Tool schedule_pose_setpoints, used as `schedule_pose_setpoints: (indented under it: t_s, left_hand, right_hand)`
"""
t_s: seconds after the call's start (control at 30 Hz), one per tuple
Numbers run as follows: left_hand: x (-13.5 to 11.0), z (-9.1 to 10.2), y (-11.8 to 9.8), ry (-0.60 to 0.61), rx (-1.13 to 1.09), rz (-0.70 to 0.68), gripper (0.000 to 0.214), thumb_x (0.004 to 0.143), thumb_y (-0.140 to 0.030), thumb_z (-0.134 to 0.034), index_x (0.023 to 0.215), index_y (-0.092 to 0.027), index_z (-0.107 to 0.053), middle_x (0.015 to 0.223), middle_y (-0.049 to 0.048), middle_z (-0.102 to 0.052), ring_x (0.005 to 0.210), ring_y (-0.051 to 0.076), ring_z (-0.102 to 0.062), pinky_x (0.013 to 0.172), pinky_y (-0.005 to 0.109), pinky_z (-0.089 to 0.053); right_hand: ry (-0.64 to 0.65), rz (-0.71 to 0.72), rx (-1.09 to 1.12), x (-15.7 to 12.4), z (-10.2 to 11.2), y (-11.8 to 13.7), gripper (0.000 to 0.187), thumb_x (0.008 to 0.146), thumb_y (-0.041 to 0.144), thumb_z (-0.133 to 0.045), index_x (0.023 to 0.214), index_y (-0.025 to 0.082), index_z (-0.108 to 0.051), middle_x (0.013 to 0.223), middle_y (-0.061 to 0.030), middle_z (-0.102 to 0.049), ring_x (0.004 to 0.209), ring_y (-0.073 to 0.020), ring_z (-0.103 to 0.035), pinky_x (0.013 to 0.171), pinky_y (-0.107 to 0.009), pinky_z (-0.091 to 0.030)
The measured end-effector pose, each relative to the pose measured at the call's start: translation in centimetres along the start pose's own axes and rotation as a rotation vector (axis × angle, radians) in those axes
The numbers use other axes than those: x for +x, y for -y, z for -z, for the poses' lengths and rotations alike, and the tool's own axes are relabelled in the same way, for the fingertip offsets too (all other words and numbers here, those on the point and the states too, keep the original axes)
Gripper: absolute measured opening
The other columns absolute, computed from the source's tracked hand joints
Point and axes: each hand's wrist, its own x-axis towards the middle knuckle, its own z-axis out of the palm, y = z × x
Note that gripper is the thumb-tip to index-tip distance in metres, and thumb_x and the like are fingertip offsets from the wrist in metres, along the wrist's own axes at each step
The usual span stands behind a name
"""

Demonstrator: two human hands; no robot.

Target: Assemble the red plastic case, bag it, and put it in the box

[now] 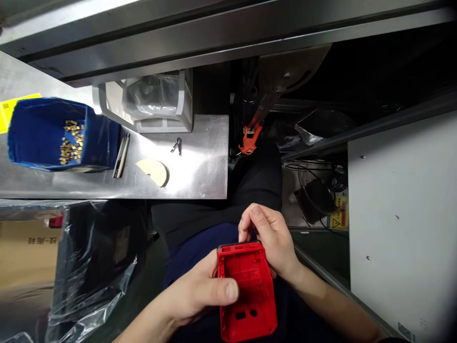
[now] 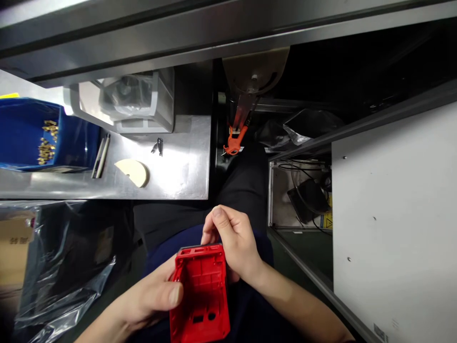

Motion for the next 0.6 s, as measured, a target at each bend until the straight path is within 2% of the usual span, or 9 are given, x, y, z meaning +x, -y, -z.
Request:
schedule_pose_setpoints:
  t_s: [0.13,0.33,0.4,0.53,0.6]
  left_hand:
    - [-0.03,-0.03,0.10,-0.011,-0.010,0.010,0.078,0.075,-0.062,-0.084,0.130,-0.010,-0.065,0.116,0.0169,-0.069,0.106,0.032,-0.066,0.092,0.037,-0.052]
    - [-0.05,0.04,-0.10,0.001,-0.015,0.018,0.070,0.075,-0.062,-0.084,0.120,-0.011,-0.067,0.107,0.0128,-0.065,0.100,0.028,-0.063,0.088,0.034,-0.051]
    - [-0.01,0.08,-0.10,-0.003,-0.025,0.020,0.068,0.074,-0.061,-0.085,0.116,-0.011,-0.067,0.105,0.0123,-0.064,0.094,0.025,-0.062,0.084,0.032,-0.050]
    - [0.03,0.04,-0.12,-0.035,-0.047,0.009,0.067,0.074,-0.059,-0.086,0.117,-0.011,-0.066,0.103,0.0120,-0.064,0.089,0.022,-0.062,0.080,0.030,-0.050]
    - [0.03,0.00,-0.15,-0.039,-0.052,0.003,0.065,0.075,-0.058,-0.086,0.116,-0.013,-0.065,0.103,0.0113,-0.064,0.090,0.023,-0.062,0.081,0.031,-0.050]
  right_hand:
    - [-0.127,0.120,-0.136,0.04,0.05,-0.13,0.046,0.106,0.047,-0.051,0.071,0.019,-0.059,0.061,0.0031,-0.052,0.056,-0.0090,-0.048,0.054,-0.022,-0.038]
    - [-0.038,0.046,-0.024,0.20,-0.15,0.01,0.046,0.108,0.048,-0.047,0.077,0.019,-0.065,0.065,-0.0008,-0.067,0.058,-0.0119,-0.062,0.058,-0.024,-0.049]
    - [-0.055,0.067,-0.052,0.24,-0.11,0.06,0.045,0.107,0.047,-0.049,0.076,0.019,-0.065,0.064,0.0000,-0.066,0.057,-0.0112,-0.061,0.057,-0.023,-0.048]
    - [-0.141,0.180,-0.202,0.25,0.04,0.13,0.044,0.107,0.043,-0.052,0.072,0.019,-0.062,0.059,0.0037,-0.054,0.055,-0.0080,-0.052,0.054,-0.020,-0.041]
    - [-0.136,0.189,-0.191,0.22,0.01,0.12,0.042,0.107,0.042,-0.051,0.075,0.019,-0.064,0.061,0.0029,-0.057,0.058,-0.0087,-0.055,0.057,-0.020,-0.044]
